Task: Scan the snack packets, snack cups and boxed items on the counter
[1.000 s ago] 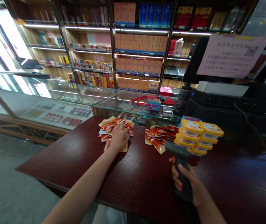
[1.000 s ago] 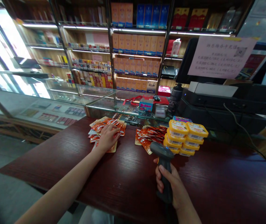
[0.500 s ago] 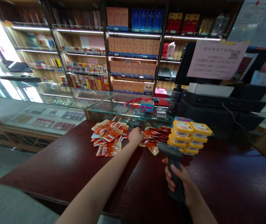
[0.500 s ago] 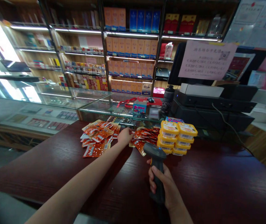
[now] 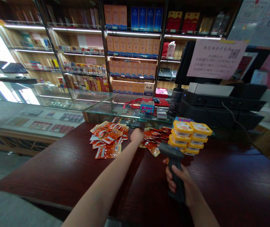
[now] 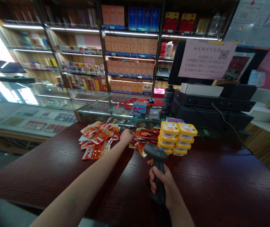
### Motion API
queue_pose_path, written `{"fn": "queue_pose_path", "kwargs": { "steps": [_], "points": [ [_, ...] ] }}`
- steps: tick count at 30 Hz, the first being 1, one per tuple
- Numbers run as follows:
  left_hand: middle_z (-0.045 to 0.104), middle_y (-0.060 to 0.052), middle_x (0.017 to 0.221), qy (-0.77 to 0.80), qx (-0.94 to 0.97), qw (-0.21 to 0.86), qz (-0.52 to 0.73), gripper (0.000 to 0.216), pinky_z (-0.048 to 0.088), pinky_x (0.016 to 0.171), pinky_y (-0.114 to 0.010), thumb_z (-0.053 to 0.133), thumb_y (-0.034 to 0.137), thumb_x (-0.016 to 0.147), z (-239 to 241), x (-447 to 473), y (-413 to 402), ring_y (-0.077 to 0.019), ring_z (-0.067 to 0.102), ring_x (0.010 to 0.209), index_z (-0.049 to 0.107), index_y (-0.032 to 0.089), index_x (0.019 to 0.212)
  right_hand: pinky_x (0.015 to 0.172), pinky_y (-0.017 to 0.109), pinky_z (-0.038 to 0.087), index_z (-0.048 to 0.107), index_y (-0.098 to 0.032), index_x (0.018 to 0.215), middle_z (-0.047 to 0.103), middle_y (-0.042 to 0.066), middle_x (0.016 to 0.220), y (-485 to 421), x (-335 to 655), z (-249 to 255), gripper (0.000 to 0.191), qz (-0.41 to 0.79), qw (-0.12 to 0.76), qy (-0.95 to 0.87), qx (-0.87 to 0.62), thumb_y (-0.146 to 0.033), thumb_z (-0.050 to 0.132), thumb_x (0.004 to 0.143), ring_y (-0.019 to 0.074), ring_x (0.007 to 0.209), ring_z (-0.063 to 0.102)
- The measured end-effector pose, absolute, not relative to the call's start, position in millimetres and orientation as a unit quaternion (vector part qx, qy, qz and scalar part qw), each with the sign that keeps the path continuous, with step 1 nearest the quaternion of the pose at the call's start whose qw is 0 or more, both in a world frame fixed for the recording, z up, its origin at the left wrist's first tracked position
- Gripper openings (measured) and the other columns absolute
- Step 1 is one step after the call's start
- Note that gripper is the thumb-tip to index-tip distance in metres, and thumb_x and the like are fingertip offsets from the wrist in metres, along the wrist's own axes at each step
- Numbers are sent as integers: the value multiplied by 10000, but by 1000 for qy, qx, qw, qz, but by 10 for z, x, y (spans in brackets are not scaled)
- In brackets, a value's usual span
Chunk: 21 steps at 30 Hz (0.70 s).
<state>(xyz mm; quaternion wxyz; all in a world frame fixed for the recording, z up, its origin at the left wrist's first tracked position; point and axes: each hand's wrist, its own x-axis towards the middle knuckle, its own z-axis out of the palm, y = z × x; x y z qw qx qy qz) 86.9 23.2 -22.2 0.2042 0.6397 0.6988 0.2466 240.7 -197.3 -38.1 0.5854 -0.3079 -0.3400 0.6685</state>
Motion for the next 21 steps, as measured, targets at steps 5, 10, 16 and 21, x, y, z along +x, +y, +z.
{"fn": "queue_pose_path", "kwargs": {
  "steps": [5,10,16,21],
  "points": [
    [702,-127,885,696,618,202,306,73,491,738,-311,569,164,738,-171,641,176,-244,662,905,636,155,764,345,154,361,593,-195,1013,520,-58,615,-1985,2406,-368,330,665,585,-345,-311,-391,709,774,43,396,426],
    [627,-18,634,594,519,387,477,66,531,607,-262,590,131,726,-270,416,-104,-153,651,639,551,148,675,346,152,367,594,-195,1028,510,-62,612,-2011,2395,-359,320,662,579,-356,-315,-387,692,792,37,397,421],
    [567,32,575,496,509,443,547,136,530,530,-247,665,141,654,-492,455,-519,-111,582,531,533,160,633,339,151,362,553,-194,1123,506,-69,610,-2037,2386,-362,378,655,575,-367,-325,-403,656,825,28,374,400],
    [571,41,563,480,563,389,549,126,458,505,-205,648,175,666,-545,530,-649,-95,551,507,528,170,627,345,150,358,535,-211,1091,512,-70,609,-2032,2390,-363,355,653,577,-374,-318,-397,666,818,30,374,409]
  ]
}}
